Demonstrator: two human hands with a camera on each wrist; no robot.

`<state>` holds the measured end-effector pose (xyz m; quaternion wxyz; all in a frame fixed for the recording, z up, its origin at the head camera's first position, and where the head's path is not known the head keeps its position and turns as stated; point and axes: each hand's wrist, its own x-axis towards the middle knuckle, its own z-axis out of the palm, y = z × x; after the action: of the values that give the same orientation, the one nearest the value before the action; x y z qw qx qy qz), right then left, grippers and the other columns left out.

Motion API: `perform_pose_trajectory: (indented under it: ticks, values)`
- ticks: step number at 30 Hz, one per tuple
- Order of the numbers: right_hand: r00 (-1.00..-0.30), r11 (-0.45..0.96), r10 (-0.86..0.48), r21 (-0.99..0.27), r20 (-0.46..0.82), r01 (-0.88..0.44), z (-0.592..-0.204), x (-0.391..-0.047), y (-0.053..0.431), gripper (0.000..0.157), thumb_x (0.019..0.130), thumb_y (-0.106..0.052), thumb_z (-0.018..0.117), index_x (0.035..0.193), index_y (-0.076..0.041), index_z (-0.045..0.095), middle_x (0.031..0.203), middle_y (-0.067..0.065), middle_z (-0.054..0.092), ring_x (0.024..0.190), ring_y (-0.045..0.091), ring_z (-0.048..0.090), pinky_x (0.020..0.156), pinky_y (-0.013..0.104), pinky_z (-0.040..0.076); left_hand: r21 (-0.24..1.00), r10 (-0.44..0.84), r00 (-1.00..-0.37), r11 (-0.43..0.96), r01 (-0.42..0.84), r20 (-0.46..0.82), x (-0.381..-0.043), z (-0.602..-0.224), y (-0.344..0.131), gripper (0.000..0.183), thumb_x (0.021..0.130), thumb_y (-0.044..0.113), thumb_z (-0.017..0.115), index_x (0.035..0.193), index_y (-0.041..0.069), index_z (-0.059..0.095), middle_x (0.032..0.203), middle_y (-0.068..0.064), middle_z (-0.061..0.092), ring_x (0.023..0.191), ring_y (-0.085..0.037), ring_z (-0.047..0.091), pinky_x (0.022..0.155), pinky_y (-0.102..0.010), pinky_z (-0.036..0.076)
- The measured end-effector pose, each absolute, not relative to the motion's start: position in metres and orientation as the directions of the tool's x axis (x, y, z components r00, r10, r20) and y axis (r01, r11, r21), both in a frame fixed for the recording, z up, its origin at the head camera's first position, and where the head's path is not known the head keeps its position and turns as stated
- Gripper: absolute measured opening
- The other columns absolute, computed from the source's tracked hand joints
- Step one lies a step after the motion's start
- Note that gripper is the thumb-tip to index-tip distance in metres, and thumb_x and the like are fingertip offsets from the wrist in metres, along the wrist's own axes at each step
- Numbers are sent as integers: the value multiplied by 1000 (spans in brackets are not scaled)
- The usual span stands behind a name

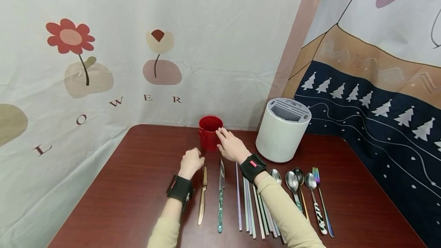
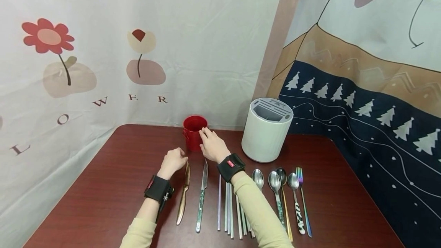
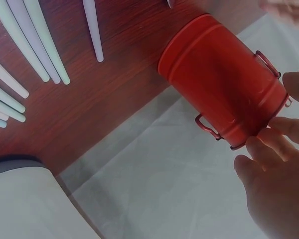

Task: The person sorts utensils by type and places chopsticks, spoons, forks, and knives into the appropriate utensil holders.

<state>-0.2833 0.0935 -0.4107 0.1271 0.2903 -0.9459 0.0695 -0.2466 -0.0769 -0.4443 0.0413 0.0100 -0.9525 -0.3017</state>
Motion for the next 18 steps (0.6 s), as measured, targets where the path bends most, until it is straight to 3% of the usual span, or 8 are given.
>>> perform_pose_trajectory:
  ticks: [4,7,12,18]
  values:
    - [-807,824,-528,-69,264,-562,-410,-283,94,52,92,-19,59,138,1,46,144,17,47,134,28,44,112,38,35,480,-7,-994,875,-61,-114,-235,-445,-69,17,81,16,64,68,4,61,87,-20,68,80,-37,66,64,-45,52]
    - [-816,829,-525,-71,243,-555,-410,-283,94,53,93,-20,58,140,0,44,145,16,45,136,28,43,113,38,34,426,-7,-985,901,-81,-173,-227,-445,-62,15,78,12,64,64,7,62,88,-17,69,81,-35,66,64,-45,52]
    - [-819,830,-523,-77,238,-552,-410,-284,94,53,94,-20,58,140,0,43,146,17,44,136,29,43,112,39,34,410,-26,-989,908,-85,-149,-220,-446,-52,14,76,6,63,62,8,60,90,-16,70,84,-37,66,64,-45,53]
    - [-813,825,-524,-86,255,-558,-413,-284,94,53,93,-20,58,140,0,44,145,17,45,133,30,45,111,40,37,477,-40,-991,874,-96,-126,-216,-448,-49,25,73,1,59,54,9,47,81,-16,68,78,-36,66,58,-42,50]
